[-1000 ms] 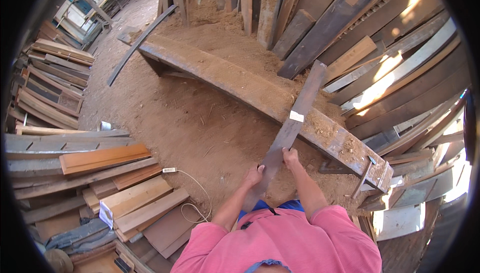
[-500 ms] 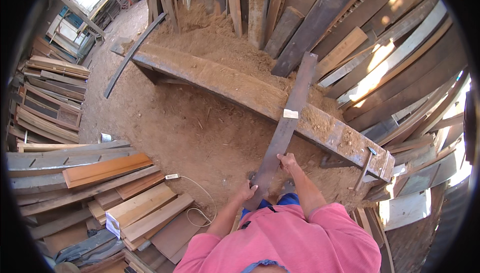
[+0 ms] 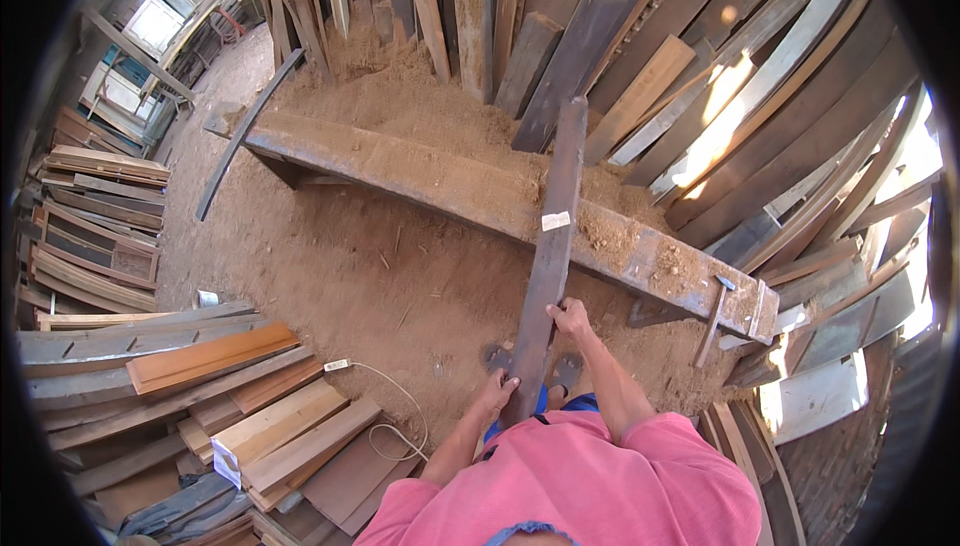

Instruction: The person measures the width and height of a wooden door using a measuring tape and later handles several wooden planks, inserting a small metal pin or nail into one of them.

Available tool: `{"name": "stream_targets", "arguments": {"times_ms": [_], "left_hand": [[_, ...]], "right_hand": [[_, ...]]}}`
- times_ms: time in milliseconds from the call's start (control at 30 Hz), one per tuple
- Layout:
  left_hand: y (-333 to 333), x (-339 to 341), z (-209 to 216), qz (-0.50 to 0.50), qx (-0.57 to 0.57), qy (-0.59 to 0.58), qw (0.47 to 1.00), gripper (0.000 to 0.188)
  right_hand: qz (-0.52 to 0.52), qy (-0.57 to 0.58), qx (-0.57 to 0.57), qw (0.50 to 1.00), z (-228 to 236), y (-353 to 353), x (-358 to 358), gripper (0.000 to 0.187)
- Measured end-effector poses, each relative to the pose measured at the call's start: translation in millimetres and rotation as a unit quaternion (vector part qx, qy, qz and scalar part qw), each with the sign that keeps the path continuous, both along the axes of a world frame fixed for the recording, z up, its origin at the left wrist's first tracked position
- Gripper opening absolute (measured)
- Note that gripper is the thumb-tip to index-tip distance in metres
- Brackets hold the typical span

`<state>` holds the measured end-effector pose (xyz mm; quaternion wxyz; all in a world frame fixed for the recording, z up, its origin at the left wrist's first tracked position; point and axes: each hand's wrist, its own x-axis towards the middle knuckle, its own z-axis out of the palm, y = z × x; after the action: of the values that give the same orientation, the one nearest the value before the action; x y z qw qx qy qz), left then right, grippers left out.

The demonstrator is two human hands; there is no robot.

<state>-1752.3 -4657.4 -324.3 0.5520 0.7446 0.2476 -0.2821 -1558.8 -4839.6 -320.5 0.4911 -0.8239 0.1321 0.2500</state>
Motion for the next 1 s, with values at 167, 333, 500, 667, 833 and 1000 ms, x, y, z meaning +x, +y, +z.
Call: {"name": "stream_targets", "arguments": {"times_ms": [167, 333, 500, 667, 833, 1000], "left_hand": [[-25.7, 31.8, 17.7, -0.014, 0.032, -0.035, 0.999, 0.047], [-50.3, 76.2, 43.8, -0.099, 0.147, -0.04, 0.983, 0.052], [-56.4, 81.0, 24.2, -0.129, 0.165, -0.018, 0.978, 0.06], [-51.6, 52.4, 24.3, -0.105, 0.133, 0.011, 0.986, 0.075], [-28.3, -10.4, -7.0, 0.027, 0.147, -0.066, 0.987, 0.068], [5.2, -35.9, -23.2, 0.243, -0.086, 0.017, 0.966, 0.038]], "right_hand": [[-0.066, -0.049, 0.011, 0.997, -60.1, -48.2, 14.1, 0.033], [-0.148, 0.016, 0.046, 0.988, -71.3, -65.5, 27.9, 0.022], [-0.115, 0.006, 0.057, 0.992, -56.7, -75.3, 19.4, 0.019], [-0.115, 0.057, 0.081, 0.988, -63.0, -89.7, 0.6, 0.015], [-0.107, 0.095, 0.064, 0.988, -50.5, -74.0, -19.4, 0.013], [-0.055, 0.037, -0.057, 0.996, -82.5, -107.9, -17.9, 0.019]]}}
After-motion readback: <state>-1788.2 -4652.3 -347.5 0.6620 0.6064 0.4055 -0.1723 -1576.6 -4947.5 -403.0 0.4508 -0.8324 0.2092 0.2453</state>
